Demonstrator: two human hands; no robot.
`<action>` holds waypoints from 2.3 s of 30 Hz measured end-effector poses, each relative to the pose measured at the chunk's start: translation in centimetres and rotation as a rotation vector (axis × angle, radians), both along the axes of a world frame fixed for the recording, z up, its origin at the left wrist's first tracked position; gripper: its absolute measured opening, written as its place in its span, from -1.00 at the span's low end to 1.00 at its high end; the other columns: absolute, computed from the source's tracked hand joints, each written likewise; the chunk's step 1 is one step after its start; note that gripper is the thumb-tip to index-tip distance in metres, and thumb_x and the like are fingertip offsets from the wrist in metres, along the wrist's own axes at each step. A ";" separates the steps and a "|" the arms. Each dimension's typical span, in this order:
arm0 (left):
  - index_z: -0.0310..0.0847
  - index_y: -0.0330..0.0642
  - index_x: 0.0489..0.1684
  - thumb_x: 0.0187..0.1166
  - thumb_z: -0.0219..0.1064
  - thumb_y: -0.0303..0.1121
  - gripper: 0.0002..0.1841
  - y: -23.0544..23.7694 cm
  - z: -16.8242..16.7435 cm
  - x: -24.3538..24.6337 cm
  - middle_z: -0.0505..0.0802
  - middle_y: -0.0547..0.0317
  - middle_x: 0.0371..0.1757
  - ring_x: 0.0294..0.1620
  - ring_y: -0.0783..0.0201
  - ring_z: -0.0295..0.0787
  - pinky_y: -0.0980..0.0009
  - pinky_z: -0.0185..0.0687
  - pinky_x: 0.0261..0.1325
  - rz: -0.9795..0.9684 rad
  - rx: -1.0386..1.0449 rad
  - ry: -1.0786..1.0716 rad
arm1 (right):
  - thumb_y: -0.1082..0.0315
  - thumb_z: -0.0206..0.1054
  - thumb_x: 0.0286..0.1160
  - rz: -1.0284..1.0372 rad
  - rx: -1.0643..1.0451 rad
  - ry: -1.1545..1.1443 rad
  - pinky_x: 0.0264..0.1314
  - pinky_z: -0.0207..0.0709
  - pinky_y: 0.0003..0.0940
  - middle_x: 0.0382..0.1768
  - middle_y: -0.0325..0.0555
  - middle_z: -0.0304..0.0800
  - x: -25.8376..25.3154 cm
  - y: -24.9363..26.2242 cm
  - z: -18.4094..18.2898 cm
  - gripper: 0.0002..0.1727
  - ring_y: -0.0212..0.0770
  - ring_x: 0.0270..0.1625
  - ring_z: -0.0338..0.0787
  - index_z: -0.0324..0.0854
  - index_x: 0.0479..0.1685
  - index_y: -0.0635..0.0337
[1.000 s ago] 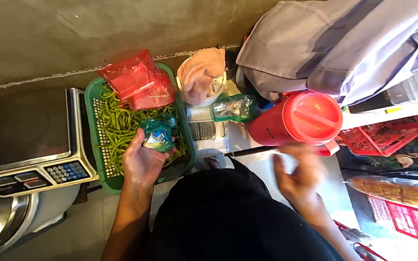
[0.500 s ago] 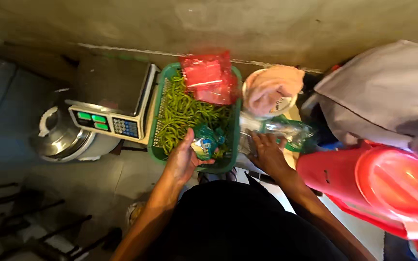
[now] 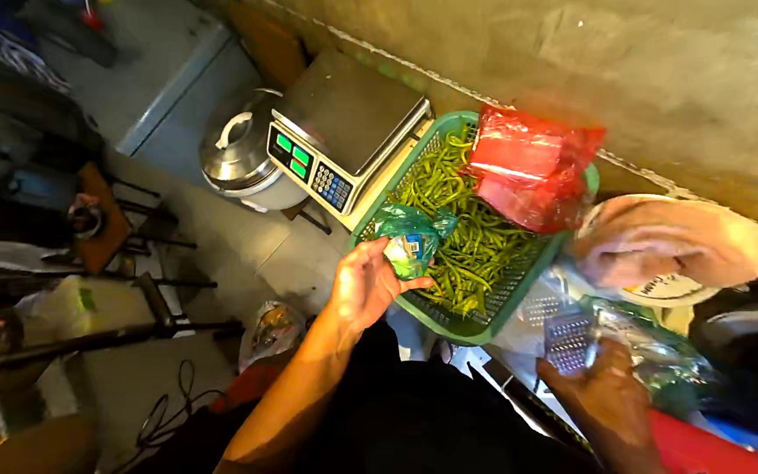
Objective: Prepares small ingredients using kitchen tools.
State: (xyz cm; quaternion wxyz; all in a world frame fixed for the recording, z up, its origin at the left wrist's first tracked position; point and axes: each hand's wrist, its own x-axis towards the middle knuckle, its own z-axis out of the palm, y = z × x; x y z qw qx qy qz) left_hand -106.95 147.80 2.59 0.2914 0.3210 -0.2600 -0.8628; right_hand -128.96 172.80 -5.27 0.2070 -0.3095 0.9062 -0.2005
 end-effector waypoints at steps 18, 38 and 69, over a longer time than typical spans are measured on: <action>0.34 -0.25 0.55 0.85 -0.36 -0.03 -0.40 -23.0 0.3 14.1 0.74 -0.04 0.29 0.20 0.10 0.77 0.09 0.76 0.13 0.065 -0.085 0.035 | 0.39 0.04 0.78 0.504 -0.600 -0.494 -0.02 0.68 -0.62 -0.08 -0.33 0.79 18.0 -33.5 15.0 -0.69 -0.60 -0.11 0.74 0.64 0.24 0.30; 0.65 -0.24 0.05 0.27 0.36 -0.65 -0.65 -35.3 -1.5 36.9 0.92 0.14 -0.09 -0.03 0.30 0.89 0.26 0.81 0.15 0.298 -0.261 0.175 | 0.39 0.38 0.53 1.043 -0.541 -0.350 0.07 0.80 -0.46 0.17 -0.11 0.85 39.2 -63.0 13.2 -0.64 -0.38 0.09 0.86 0.74 0.30 0.17; 0.67 -0.34 0.08 0.78 0.18 -0.28 -0.71 -44.6 3.7 55.8 0.89 0.16 -0.15 -0.11 0.35 0.86 0.32 0.82 0.10 0.868 -0.338 -0.665 | 0.58 0.41 0.38 0.996 -0.633 -1.173 -0.21 0.75 -0.56 -0.33 -0.22 0.80 65.7 -81.9 11.2 -0.84 -0.47 -0.30 0.81 0.58 -0.13 0.30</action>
